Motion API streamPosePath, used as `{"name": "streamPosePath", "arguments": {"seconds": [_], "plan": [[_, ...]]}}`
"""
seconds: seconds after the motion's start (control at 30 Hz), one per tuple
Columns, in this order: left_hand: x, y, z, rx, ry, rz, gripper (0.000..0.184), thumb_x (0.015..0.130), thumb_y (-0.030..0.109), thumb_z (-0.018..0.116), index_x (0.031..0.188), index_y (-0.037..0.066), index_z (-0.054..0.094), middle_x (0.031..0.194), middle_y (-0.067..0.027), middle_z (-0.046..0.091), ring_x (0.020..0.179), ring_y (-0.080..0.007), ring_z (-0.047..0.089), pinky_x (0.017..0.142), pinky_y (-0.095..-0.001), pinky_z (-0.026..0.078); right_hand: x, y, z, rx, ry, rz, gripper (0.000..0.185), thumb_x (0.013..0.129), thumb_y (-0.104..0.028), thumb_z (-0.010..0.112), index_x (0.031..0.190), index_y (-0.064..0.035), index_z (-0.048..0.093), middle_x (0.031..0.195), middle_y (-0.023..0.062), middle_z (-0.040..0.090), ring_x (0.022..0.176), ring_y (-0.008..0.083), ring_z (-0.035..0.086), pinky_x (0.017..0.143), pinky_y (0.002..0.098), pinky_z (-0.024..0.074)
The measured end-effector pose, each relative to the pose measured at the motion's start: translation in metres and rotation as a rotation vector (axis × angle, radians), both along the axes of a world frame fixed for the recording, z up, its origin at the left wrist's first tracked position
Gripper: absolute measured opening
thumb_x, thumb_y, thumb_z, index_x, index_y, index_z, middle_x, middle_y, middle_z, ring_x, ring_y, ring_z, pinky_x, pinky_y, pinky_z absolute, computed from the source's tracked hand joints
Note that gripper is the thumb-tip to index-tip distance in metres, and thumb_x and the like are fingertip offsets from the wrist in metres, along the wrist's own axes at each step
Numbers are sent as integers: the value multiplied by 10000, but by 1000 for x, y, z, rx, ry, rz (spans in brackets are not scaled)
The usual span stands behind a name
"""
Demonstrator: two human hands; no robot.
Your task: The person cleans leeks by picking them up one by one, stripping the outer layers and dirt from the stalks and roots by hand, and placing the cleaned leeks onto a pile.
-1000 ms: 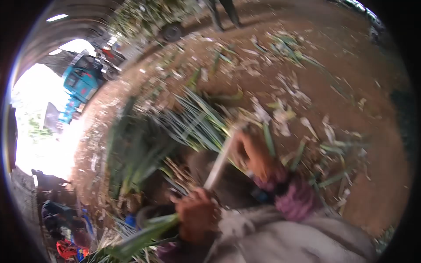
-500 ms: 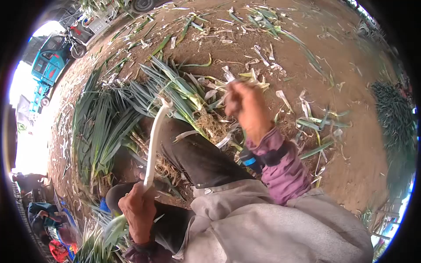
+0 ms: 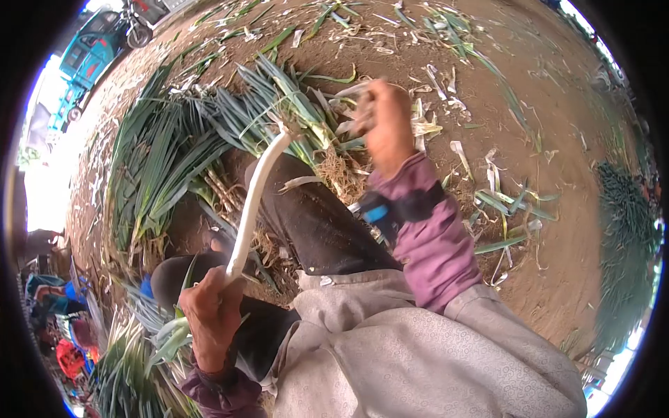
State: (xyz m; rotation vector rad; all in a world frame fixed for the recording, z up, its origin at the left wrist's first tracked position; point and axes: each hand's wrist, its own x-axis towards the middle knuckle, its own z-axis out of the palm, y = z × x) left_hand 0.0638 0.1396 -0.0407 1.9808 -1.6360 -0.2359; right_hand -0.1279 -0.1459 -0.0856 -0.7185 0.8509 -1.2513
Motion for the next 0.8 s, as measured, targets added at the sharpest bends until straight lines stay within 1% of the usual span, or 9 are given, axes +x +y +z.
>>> {"name": "streamPosePath", "arguments": {"seconds": [0.03,0.07,0.13,0.2,0.27,0.33,0.43,0.53,0.8], "plan": [[-1,0,0,-22,-2,39,259,753,110,734,734,54,482,604,-123,517,535,-338,553,489,-392,399,-8,-8,-6,-50,10,-26,246,920,-168,507,681,-106,503,533,-10,484,378,71,380,336,248,341],[0,-1,0,-28,-26,38,260,756,112,733,733,53,481,606,-122,520,537,-337,556,490,-393,401,-9,-3,0,-44,93,-30,348,945,-255,553,626,-136,483,499,-20,459,379,69,380,335,259,335],[3,-4,-3,-32,-67,24,263,762,116,731,731,52,478,611,-119,528,540,-333,563,493,-395,405,-2,20,4,-115,375,56,430,949,-330,596,578,-135,493,466,-28,429,386,77,381,359,274,346],[1,-10,-6,-60,-113,26,268,754,134,741,746,61,484,609,-105,531,531,-329,556,488,-399,404,10,57,-2,-268,635,194,461,941,-337,624,548,-120,519,442,-28,409,405,77,408,391,277,354],[0,-13,-11,-85,-190,8,247,756,132,738,775,64,502,610,-98,528,517,-325,549,482,-400,406,24,87,-15,-626,564,287,444,938,-328,633,576,-82,557,455,-18,432,419,84,424,413,285,345],[-4,-14,-13,-56,-337,32,221,767,144,723,832,51,534,619,-90,519,519,-308,551,484,-403,404,42,124,-6,-560,384,453,450,934,-300,636,579,-40,545,478,-10,457,457,77,416,425,313,331],[-9,-15,-15,-37,-510,49,253,783,172,703,923,13,565,639,-80,507,536,-276,560,494,-403,403,54,154,-2,-384,348,708,418,905,-245,640,599,15,521,485,48,436,493,89,383,442,348,322],[-18,-14,-22,-36,-663,100,300,822,194,652,996,-41,583,660,-70,497,557,-227,547,511,-387,401,56,160,-18,-501,455,743,260,913,-180,624,902,75,678,644,-3,553,637,37,456,504,245,359],[-36,-21,-36,-45,-969,205,287,844,107,568,1029,-112,589,664,-52,498,547,-164,505,499,-331,404,57,160,-14,-427,457,678,182,840,-86,579,740,57,631,586,-27,486,574,28,423,457,255,323]]}}
